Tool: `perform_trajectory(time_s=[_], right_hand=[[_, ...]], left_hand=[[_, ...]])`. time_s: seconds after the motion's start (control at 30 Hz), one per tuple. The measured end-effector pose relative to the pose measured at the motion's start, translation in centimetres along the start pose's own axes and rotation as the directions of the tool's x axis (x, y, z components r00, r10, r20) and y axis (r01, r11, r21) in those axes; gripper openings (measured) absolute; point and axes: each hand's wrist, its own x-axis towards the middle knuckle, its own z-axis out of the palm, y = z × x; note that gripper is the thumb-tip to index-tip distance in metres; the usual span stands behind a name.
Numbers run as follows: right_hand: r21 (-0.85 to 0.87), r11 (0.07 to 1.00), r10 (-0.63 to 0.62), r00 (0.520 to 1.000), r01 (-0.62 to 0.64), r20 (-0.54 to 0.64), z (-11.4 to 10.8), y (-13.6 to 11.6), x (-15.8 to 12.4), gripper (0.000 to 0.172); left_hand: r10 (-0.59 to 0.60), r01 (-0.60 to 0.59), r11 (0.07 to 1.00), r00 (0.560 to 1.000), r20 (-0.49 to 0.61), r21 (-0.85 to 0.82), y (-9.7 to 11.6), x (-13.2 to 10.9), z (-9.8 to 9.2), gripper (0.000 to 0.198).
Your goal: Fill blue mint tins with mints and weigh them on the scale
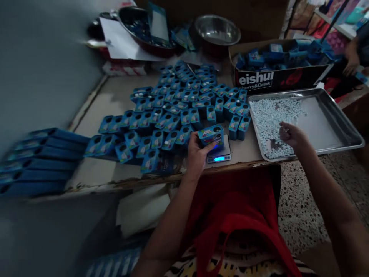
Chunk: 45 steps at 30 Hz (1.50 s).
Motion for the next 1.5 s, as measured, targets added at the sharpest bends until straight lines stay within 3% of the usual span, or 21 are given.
perform_trajectory(time_s=[0.13, 0.23, 0.3, 0.37, 0.47, 0.57, 0.63, 0.77, 0.87, 0.97, 1.03, 1.13, 1.33, 1.5], right_hand=[[-0.016, 0.999, 0.035, 0.999, -0.035, 0.007, 1.5, -0.3, -1.5, 0.023], [-0.050, 0.997, 0.060, 0.995, -0.057, 0.076, 4.3, -0.2, -3.2, 0.017], [-0.089, 0.995, 0.067, 0.981, -0.052, 0.181, 7.2, 0.1, -4.1, 0.015], [-0.139, 0.990, 0.067, 0.952, -0.026, 0.299, 10.4, 0.5, -4.8, 0.016], [-0.231, 0.973, 0.093, 0.897, 0.010, 0.432, 14.8, 1.6, -5.1, 0.020], [-0.324, 0.945, 0.128, 0.867, 0.041, 0.482, 17.7, 2.9, -5.0, 0.022], [-0.362, 0.930, 0.133, 0.855, 0.067, 0.500, 18.7, 3.6, -5.0, 0.024], [-0.359, 0.921, 0.064, 0.851, 0.150, 0.522, 19.3, 4.0, -5.1, 0.028], [-0.357, 0.916, 0.011, 0.878, 0.184, 0.479, 19.3, 3.5, -5.1, 0.029], [-0.397, 0.908, 0.058, 0.900, 0.132, 0.431, 19.2, 3.0, -4.8, 0.027], [-0.427, 0.898, 0.091, 0.905, 0.105, 0.415, 19.2, 2.9, -4.7, 0.027], [-0.444, 0.886, 0.064, 0.911, 0.137, 0.408, 19.2, 3.1, -4.7, 0.026], [-0.495, 0.850, 0.058, 0.902, 0.181, 0.429, 19.6, 3.6, -5.3, 0.023], [-0.552, 0.782, 0.045, 0.856, 0.291, 0.515, 20.3, 4.3, -5.4, 0.027]], left_hand=[[-0.035, 0.035, 0.999, 0.999, 0.030, 0.003, -3.7, 0.6, -1.2, 0.062], [-0.045, 0.042, 0.998, 0.996, 0.079, 0.046, -4.0, 0.3, -2.0, 0.074], [0.025, -0.048, 0.980, 0.992, 0.121, 0.192, -2.9, -0.7, -2.8, 0.083], [0.178, -0.235, 0.893, 0.968, 0.177, 0.385, -1.1, -2.2, -3.8, 0.084], [0.420, -0.482, 0.695, 0.874, 0.244, 0.534, 2.0, -4.8, -5.8, 0.077], [0.551, -0.572, 0.551, 0.796, 0.249, 0.608, 3.6, -6.6, -8.3, 0.079], [0.577, -0.569, 0.495, 0.780, 0.241, 0.656, 3.7, -7.1, -10.2, 0.079], [0.560, -0.499, 0.488, 0.808, 0.182, 0.716, 3.3, -7.2, -12.8, 0.075], [0.586, -0.522, 0.464, 0.787, 0.194, 0.716, 3.7, -7.1, -12.7, 0.067], [0.609, -0.575, 0.431, 0.754, 0.247, 0.695, 4.2, -6.8, -11.5, 0.059], [0.585, -0.577, 0.453, 0.768, 0.261, 0.680, 4.1, -6.6, -10.9, 0.054], [0.516, -0.530, 0.540, 0.822, 0.241, 0.654, 3.5, -6.6, -10.7, 0.054], [0.353, -0.368, 0.722, 0.924, 0.146, 0.585, 2.7, -6.9, -10.3, 0.059], [0.294, -0.334, 0.773, 0.942, 0.162, 0.539, 2.4, -6.5, -8.8, 0.057]])
